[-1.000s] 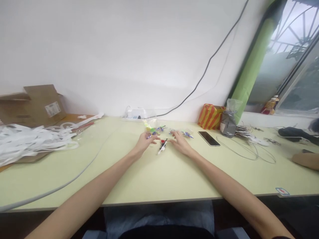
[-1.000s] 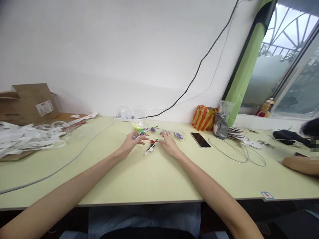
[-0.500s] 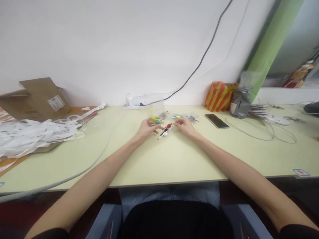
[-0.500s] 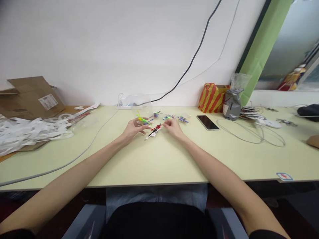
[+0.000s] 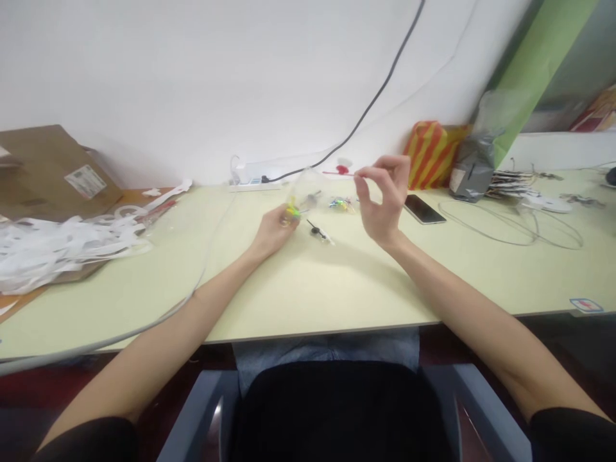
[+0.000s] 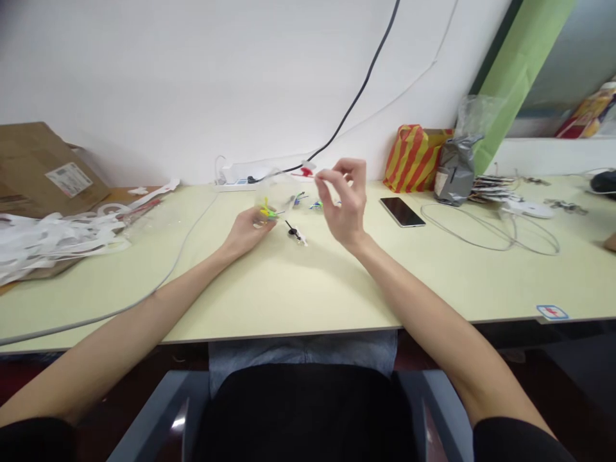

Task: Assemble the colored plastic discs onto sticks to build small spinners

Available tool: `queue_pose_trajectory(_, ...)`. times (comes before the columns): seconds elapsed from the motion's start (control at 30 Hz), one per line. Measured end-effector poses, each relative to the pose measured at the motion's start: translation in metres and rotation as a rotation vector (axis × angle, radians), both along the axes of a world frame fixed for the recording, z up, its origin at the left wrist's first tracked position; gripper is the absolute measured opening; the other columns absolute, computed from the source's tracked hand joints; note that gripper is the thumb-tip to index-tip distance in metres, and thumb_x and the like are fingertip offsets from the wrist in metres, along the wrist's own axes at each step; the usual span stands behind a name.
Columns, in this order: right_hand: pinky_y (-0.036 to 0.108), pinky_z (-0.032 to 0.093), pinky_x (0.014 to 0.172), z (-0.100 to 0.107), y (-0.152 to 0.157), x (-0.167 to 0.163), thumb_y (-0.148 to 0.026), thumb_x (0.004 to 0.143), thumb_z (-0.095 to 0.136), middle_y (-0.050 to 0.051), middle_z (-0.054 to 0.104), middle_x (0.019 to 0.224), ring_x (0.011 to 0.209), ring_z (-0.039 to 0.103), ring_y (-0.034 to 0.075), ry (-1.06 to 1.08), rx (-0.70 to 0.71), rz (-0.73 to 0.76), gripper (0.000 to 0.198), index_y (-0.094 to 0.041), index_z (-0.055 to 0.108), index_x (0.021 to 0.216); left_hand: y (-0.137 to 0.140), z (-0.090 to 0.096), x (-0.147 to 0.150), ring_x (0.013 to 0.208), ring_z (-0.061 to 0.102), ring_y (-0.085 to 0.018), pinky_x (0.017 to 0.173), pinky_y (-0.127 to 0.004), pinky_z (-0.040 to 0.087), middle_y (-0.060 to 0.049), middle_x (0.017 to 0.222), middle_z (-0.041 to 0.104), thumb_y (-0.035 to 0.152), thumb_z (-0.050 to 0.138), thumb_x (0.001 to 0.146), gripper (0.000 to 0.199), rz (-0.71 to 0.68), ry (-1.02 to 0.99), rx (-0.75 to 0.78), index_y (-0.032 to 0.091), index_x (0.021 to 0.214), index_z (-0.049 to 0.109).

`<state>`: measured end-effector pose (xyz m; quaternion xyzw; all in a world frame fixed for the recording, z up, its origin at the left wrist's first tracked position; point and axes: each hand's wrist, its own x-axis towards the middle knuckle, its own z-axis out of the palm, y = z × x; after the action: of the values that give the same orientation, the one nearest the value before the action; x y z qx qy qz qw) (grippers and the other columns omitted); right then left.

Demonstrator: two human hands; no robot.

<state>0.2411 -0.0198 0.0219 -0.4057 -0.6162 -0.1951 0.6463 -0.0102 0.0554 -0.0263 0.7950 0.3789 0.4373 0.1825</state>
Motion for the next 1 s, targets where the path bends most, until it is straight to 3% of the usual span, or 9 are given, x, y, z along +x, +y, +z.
queue_pose_trajectory(0.2, 0.052, 0.046, 0.094, -0.006, -0.022, -0.028, -0.038, 0.102, 0.046, 0.012, 0.052, 0.118, 0.114, 0.051, 0.031, -0.286, -0.112, 0.153, 0.023, -0.031, 0.066, 0.11, 0.0, 0.003, -0.003, 0.084, 0.066, -0.021, 0.078, -0.031, 0.052, -0.005, 0.098, 0.074, 0.03, 0.068, 0.081, 0.029, 0.054, 0.032, 0.018, 0.02, 0.108, 0.07)
queue_pose_trajectory(0.4, 0.048, 0.038, 0.101, -0.009, -0.006, -0.035, -0.029, 0.102, 0.048, 0.008, 0.051, 0.133, 0.124, 0.042, 0.03, -0.445, -0.186, 0.106, 0.023, -0.033, 0.067, 0.114, -0.014, 0.013, 0.001, 0.099, 0.066, -0.022, 0.089, -0.03, 0.05, -0.003, 0.116, 0.071, 0.033, 0.073, 0.08, 0.052, -0.075, -0.062, 0.004, 0.025, 0.131, 0.062)
queue_pose_trajectory(0.53, 0.046, 0.037, 0.1, -0.005, -0.006, -0.036, -0.028, 0.103, 0.046, 0.009, 0.05, 0.134, 0.122, 0.042, 0.029, -0.368, -0.23, 0.095, 0.025, -0.031, 0.066, 0.117, -0.016, 0.015, 0.0, 0.103, 0.067, -0.023, 0.09, -0.032, 0.051, -0.004, 0.118, 0.071, 0.037, 0.073, 0.082, 0.056, -0.118, -0.088, -0.023, 0.025, 0.135, 0.059)
queue_pose_trajectory(0.67, 0.046, 0.038, 0.098, -0.004, -0.007, -0.03, -0.027, 0.103, 0.042, 0.012, 0.051, 0.132, 0.118, 0.047, 0.029, -0.273, -0.212, 0.107, 0.032, -0.027, 0.059, 0.13, -0.01, 0.01, -0.002, 0.089, 0.073, -0.024, 0.075, -0.033, 0.056, -0.009, 0.111, 0.073, 0.044, 0.077, 0.079, 0.065, -0.099, -0.275, -0.214, 0.021, 0.136, 0.054)
queue_pose_trajectory(0.73, 0.044, 0.04, 0.095, -0.006, -0.002, -0.026, -0.027, 0.102, 0.042, 0.013, 0.057, 0.122, 0.111, 0.051, 0.028, -0.301, -0.294, 0.115, 0.029, -0.022, 0.062, 0.122, -0.005, 0.007, -0.004, 0.085, 0.074, -0.024, 0.069, -0.031, 0.057, -0.011, 0.114, 0.072, 0.045, 0.08, 0.075, 0.071, -0.069, -0.399, -0.326, 0.02, 0.135, 0.053)
queue_pose_trajectory(0.8, 0.041, 0.04, 0.09, -0.01, 0.005, -0.022, -0.032, 0.102, 0.046, 0.012, 0.064, 0.101, 0.097, 0.056, 0.026, -0.426, -0.486, 0.131, 0.025, -0.019, 0.068, 0.1, -0.002, 0.007, -0.008, 0.092, 0.075, -0.026, 0.071, -0.031, 0.058, -0.012, 0.118, 0.071, 0.045, 0.083, 0.072, 0.071, -0.069, -0.481, -0.389, 0.019, 0.131, 0.054)
queue_pose_trajectory(0.9, 0.039, 0.038, 0.088, -0.015, 0.012, -0.018, -0.047, 0.096, 0.057, 0.007, 0.064, 0.07, 0.079, 0.056, 0.023, -0.655, -0.782, 0.178, 0.042, -0.019, 0.063, 0.066, -0.001, 0.009, -0.012, 0.099, 0.074, -0.028, 0.074, -0.032, 0.058, -0.013, 0.116, 0.071, 0.046, 0.083, 0.072, 0.064, -0.075, -0.502, -0.397, 0.017, 0.124, 0.06)
queue_pose_trajectory(1.0, 0.035, 0.036, 0.081, -0.016, 0.009, -0.017, -0.049, 0.088, 0.068, 0.005, 0.064, 0.063, 0.071, 0.057, 0.021, -0.721, -0.918, 0.222, 0.043, -0.019, 0.06, 0.059, -0.003, 0.01, -0.012, 0.093, 0.075, -0.027, 0.073, -0.031, 0.056, -0.012, 0.112, 0.072, 0.046, 0.084, 0.071, 0.059, -0.063, -0.466, -0.379, 0.017, 0.118, 0.064)
